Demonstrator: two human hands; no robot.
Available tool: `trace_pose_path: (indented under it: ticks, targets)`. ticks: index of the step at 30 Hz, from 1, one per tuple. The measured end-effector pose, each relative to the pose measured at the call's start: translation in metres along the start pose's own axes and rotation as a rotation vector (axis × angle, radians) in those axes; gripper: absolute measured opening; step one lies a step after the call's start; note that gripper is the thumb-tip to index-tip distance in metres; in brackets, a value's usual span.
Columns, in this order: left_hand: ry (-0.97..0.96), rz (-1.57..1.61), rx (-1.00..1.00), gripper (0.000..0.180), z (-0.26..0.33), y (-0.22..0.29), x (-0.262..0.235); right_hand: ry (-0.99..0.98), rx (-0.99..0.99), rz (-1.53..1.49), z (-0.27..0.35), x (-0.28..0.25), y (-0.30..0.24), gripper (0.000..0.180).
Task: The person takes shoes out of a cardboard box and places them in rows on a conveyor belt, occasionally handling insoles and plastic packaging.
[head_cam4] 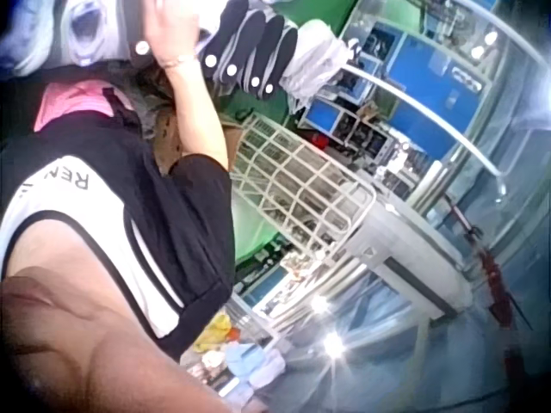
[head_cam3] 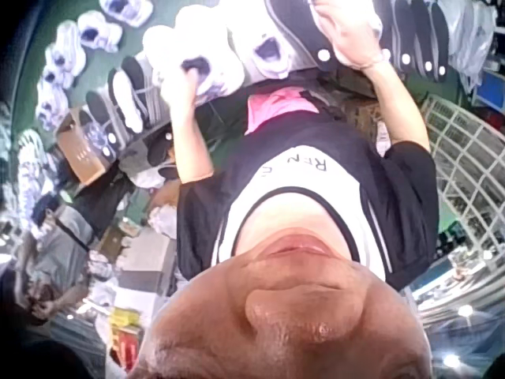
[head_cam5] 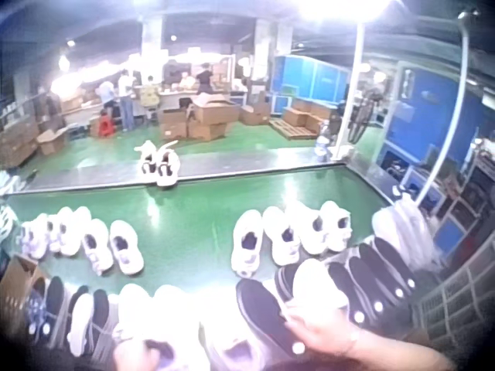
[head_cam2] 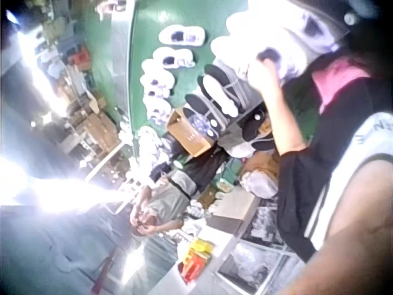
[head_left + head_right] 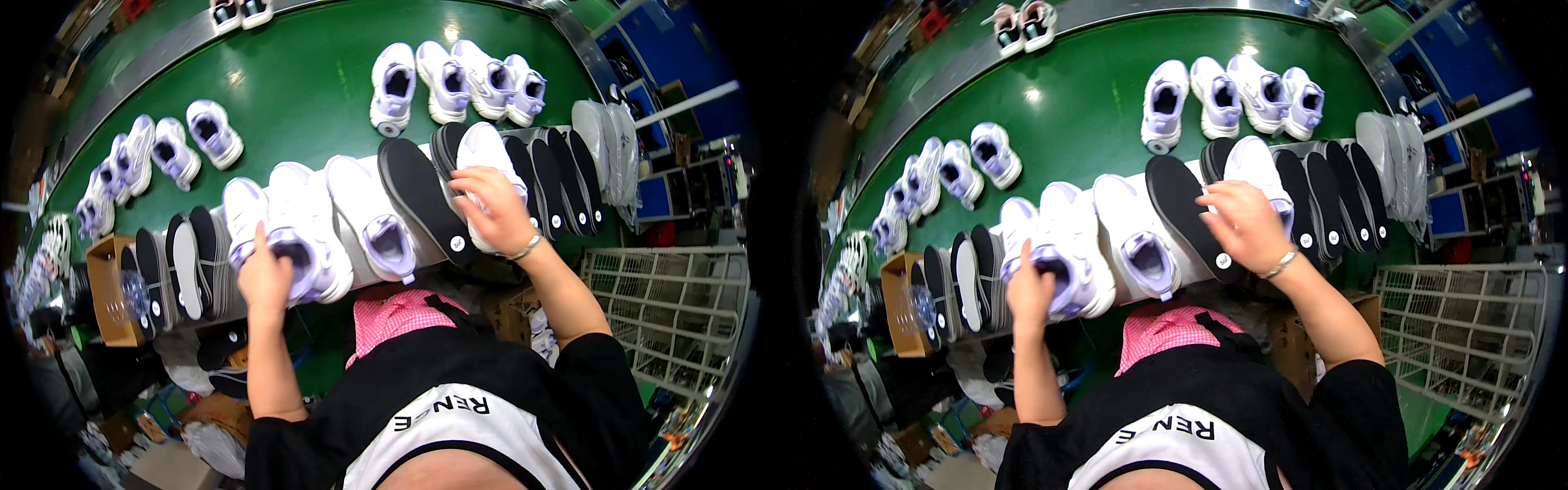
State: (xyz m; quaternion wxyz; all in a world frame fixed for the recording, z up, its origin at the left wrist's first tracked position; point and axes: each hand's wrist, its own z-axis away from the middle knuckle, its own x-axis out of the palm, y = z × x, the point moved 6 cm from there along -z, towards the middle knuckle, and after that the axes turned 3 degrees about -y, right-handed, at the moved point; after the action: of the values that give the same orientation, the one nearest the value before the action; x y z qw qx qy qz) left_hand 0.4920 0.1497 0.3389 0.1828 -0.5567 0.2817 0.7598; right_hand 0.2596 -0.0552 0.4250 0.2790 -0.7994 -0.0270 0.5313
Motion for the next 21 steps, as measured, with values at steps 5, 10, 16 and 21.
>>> trace_pose_path:
  ticks: [5, 10, 16, 21]
  targets:
    - [0.149, 0.234, 0.221, 0.055, -0.05, 0.021, -0.06, 0.225, 0.372, -0.036, 0.052, -0.047, 0.077, 0.015]
    - [0.222, -0.004, 0.295, 0.053, -0.172, 0.085, -0.071, 0.227, 0.561, -0.162, 0.052, -0.053, 0.127, 0.02]
    - [0.038, -0.194, 0.056, 0.046, -0.283, 0.059, -0.005, 0.096, 0.363, 0.029, -0.022, -0.037, 0.169, 0.026]
    - [0.517, 0.045, 0.749, 0.03, -0.216, 0.183, -0.04, 0.078, 0.214, 0.189, -0.083, -0.007, 0.215, 0.028]
